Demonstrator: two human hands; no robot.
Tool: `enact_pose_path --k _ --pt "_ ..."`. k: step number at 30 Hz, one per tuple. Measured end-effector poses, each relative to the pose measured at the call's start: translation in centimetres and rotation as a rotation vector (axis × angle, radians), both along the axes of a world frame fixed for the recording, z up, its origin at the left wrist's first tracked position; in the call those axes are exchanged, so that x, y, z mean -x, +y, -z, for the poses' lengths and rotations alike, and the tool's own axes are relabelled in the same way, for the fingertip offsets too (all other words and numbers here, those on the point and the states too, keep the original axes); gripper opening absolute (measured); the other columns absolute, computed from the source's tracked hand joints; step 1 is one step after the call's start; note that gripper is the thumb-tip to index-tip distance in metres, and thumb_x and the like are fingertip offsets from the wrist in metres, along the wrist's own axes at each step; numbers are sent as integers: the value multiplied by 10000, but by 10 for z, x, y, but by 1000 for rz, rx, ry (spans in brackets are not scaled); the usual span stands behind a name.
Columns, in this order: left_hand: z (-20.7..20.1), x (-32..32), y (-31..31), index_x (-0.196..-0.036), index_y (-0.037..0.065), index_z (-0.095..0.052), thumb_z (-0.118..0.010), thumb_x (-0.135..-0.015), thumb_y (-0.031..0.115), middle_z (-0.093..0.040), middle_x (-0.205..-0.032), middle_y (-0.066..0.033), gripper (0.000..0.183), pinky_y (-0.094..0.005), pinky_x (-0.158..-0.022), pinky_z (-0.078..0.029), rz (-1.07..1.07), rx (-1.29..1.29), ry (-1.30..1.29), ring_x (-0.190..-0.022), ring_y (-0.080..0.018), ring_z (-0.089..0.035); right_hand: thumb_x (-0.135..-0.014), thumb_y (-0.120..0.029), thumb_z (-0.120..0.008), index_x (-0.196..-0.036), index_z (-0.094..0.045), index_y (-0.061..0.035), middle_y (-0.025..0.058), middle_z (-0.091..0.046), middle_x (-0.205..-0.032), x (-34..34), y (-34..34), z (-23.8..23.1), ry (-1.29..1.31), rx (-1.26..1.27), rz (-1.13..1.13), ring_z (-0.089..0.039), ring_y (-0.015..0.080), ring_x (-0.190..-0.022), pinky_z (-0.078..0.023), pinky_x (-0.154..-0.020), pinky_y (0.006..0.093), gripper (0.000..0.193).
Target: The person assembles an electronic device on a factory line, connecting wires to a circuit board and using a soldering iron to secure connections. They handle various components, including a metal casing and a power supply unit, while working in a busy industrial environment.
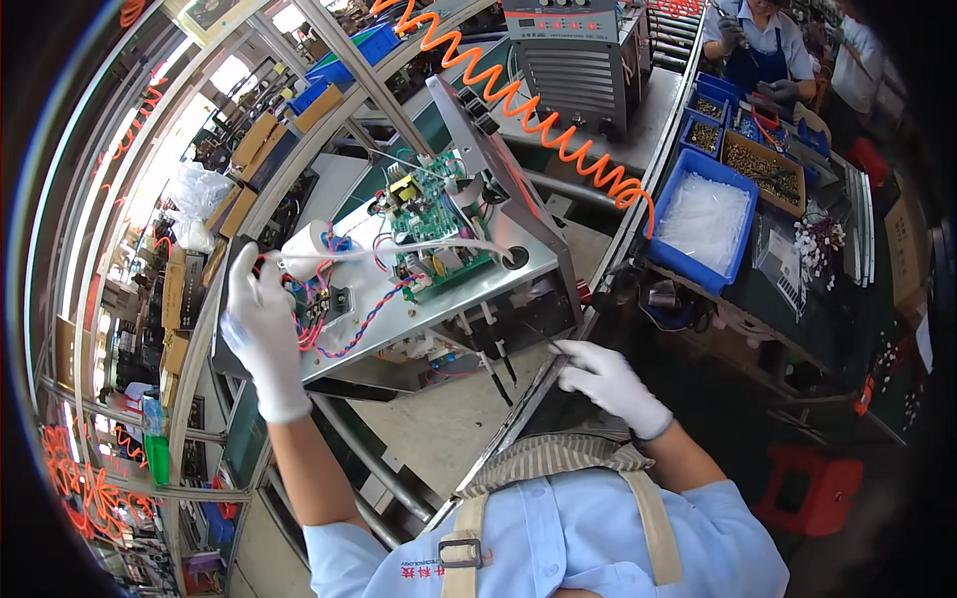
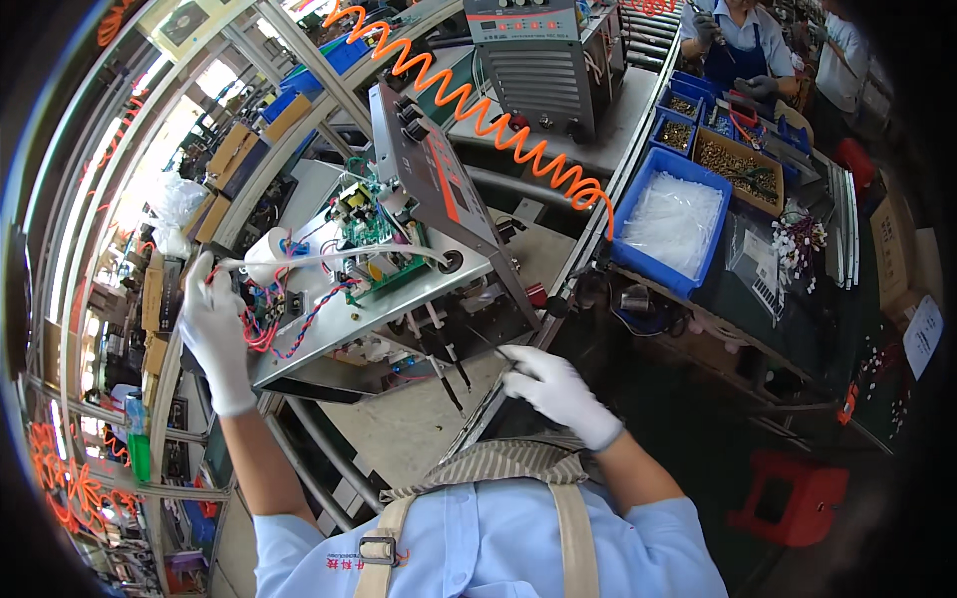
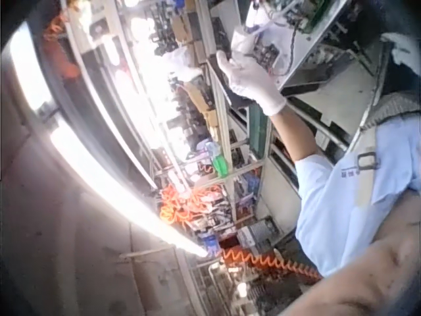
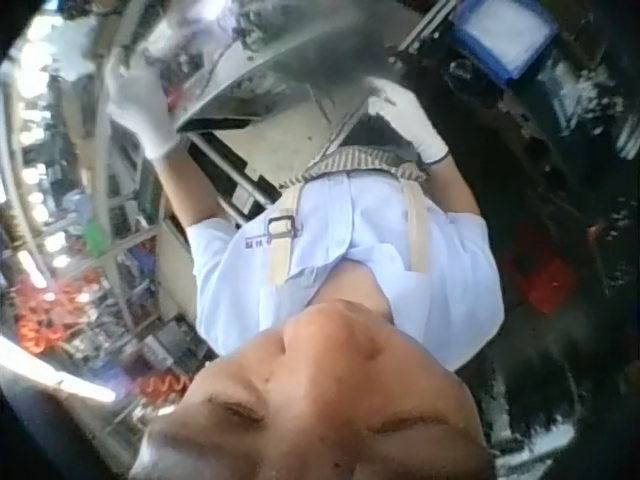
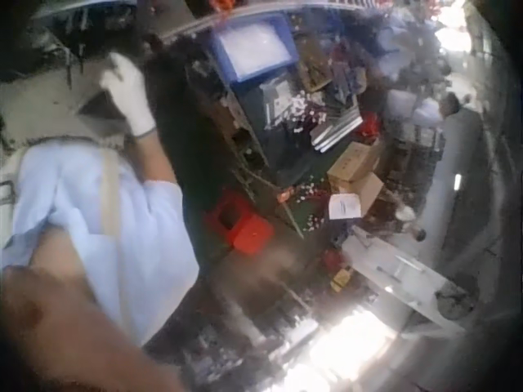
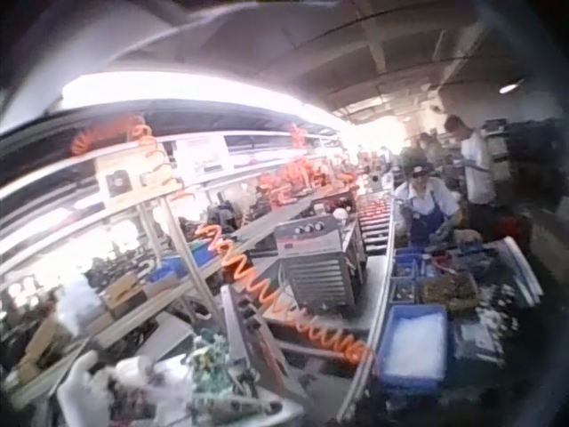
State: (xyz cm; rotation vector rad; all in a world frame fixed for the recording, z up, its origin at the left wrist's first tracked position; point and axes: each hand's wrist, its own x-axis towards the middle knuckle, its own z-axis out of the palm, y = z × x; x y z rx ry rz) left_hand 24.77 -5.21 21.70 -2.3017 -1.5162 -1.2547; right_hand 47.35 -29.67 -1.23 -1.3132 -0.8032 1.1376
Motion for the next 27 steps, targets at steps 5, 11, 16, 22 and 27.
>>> enact_pose_path --k 5,11,16,22,27 --pt "47 -19 -79 -1284 -19 -585 -611 -898 122 -690 -881 -128 412 -281 -691 -515 574 -51 -201 -669 -122 -635 -883 -49 -635 -917 -650 24 72 -596 -678 -47 -121 -48 234 -248 288 -506 106 -510 -465 -586 297 82" --pt "122 -112 -143 -1300 33 -543 -644 -837 137 -634 -1236 -178 485 -366 -591 -544 1252 184 376 -668 -287 -685 -923 -183 -624 -701 -494 -63 113 -587 -599 -61 -155 -107 314 -1023 -161 -552 229 -458 -417 -508 308 284" --pt "184 -101 -152 -1407 60 -400 -674 -814 145 -634 -1213 -131 659 -377 -500 -517 1374 248 658 -596 -287 -651 -987 -291 -522 -719 -442 -62 94 -501 -583 -59 -148 -110 -282 -993 417 -497 218 -457 -389 -460 301 362" --pt "140 -91 -138 -1265 57 -547 -675 -837 163 -654 -1179 -134 459 -366 -571 -549 1165 233 646 -746 -273 -704 -952 -280 -580 -723 -593 31 65 -474 -566 -50 -85 -116 122 -892 272 -460 190 -399 -366 -406 309 387" --pt "52 -121 -96 -1248 107 -521 -599 -896 231 -632 -727 -65 382 -370 -464 -500 791 -93 985 -577 -225 -664 -1040 -227 -480 -1056 -655 4 -12 -502 -662 -29 33 -49 281 -238 -24 -432 53 -531 -335 -491 215 291"
